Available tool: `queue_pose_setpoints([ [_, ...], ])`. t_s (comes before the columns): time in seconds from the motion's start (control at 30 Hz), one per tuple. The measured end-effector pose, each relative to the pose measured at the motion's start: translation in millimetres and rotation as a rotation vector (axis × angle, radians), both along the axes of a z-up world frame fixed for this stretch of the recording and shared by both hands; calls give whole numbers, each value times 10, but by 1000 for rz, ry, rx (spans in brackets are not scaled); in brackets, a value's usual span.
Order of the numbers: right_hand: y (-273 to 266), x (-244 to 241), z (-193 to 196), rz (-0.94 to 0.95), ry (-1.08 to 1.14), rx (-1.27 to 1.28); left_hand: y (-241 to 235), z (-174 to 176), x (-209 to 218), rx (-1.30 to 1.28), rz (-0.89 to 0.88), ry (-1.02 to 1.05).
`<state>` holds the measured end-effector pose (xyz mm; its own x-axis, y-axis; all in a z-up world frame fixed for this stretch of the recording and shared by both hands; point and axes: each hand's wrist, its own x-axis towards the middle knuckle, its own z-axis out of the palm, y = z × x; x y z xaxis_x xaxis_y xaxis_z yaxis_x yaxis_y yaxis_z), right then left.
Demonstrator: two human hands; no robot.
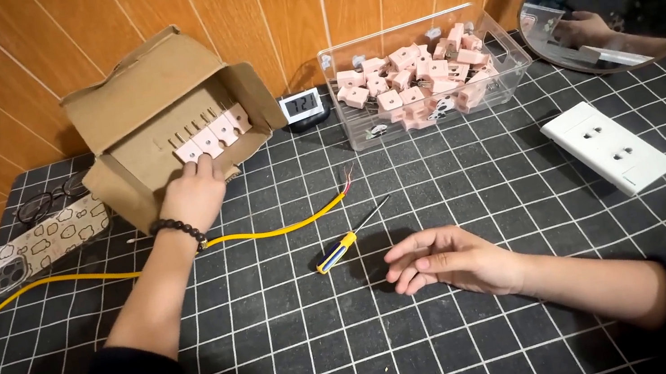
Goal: Wiring small pink electrical plugs by inserting wires from a yellow cable and fastening them with a screwdriver.
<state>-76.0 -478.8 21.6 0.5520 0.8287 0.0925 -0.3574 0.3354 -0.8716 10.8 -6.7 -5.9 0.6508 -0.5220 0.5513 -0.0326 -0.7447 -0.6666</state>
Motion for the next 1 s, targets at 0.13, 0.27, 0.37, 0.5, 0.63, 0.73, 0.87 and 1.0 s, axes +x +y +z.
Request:
queue_pose_setpoints([
  [0.13, -5, 10, -14, 14, -5, 9, -66, 75, -46, -33, 54, -31],
  [0.27, -2, -2, -13, 6, -28, 17, -415, 261, -257, -178, 113, -16],
  [0.37, -3, 0, -55, -1, -60, 30, -1149, 620, -728, -233, 264, 136],
  [0.5, 11, 19, 54, -15, -152, -100, -2011, 533, -1344, -487, -25, 494],
  [0.63, 40, 147, 521, -57, -404, -529, -2257, 226, -1523, -518, -141, 427],
  [0.73, 115, 610, 950, -290, -819, -844, -2252, 271, -1548, -529, -174, 397],
  [0.87, 250, 1478, 1186, -522, -1145, -941, -2269, 255, -1544, -522, -169, 370],
  [1.0, 416, 2158, 1024, -644, -1258, -1228, -2270, 246, -1534, -527, -173, 361],
])
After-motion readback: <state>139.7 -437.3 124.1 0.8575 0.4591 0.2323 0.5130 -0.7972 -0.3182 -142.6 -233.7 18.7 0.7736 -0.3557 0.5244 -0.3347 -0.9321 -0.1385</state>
